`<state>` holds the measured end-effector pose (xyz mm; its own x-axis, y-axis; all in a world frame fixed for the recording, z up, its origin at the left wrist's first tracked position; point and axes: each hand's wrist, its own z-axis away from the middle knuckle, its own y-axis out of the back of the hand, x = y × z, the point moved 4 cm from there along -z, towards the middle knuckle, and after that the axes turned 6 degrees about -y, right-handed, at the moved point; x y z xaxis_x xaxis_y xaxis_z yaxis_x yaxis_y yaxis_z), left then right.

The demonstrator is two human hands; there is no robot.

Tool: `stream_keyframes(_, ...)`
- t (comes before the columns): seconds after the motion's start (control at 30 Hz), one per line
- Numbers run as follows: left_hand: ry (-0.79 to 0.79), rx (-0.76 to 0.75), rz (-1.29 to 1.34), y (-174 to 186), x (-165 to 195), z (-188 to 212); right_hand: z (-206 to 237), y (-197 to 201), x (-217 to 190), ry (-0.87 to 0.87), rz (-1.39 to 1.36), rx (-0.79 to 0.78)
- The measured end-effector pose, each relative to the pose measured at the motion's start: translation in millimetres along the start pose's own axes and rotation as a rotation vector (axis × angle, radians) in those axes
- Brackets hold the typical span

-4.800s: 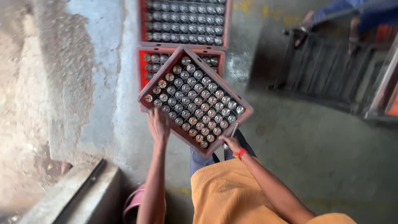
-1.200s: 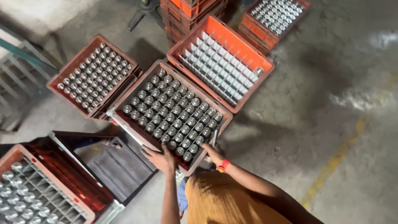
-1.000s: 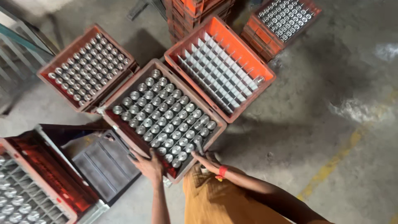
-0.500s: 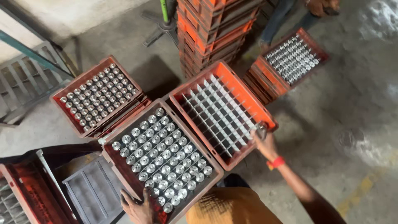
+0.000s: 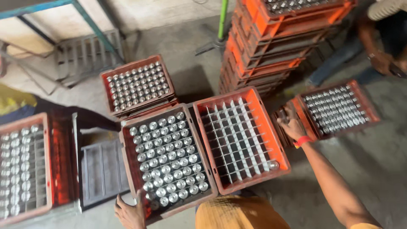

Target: The person stands over orange crates filled with small turned metal components and uses a rod-shaped hand tool to fit parts together, placing assembled pieces into a divided crate. The person occasionally rearranges parts between crates and carries a full crate across the floor to another stack.

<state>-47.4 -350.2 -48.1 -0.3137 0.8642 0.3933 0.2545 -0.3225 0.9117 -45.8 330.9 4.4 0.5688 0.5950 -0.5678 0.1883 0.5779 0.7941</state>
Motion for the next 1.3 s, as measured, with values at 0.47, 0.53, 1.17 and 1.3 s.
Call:
stream_keyframes(0.47, 0.067, -0.370, -0.035, -3, 12, 8, -15, -60, 23, -0.027, 0.056, -0.614)
stream_keyframes(0.53, -0.020, -0.303, -0.033, -2, 12, 2, -18, -63, 25, -0.020, 0.093, -0.627)
stream_keyframes(1.17, 0.123, -0.255, -0.112, -12, 0, 9, -13, -77, 37, -0.043, 0.090, -0.621)
stream_keyframes(1.3, 0.145, -0.242, -0.128, -13, -1, 12, -10, -74, 35, -0.045, 0.039, -0.566)
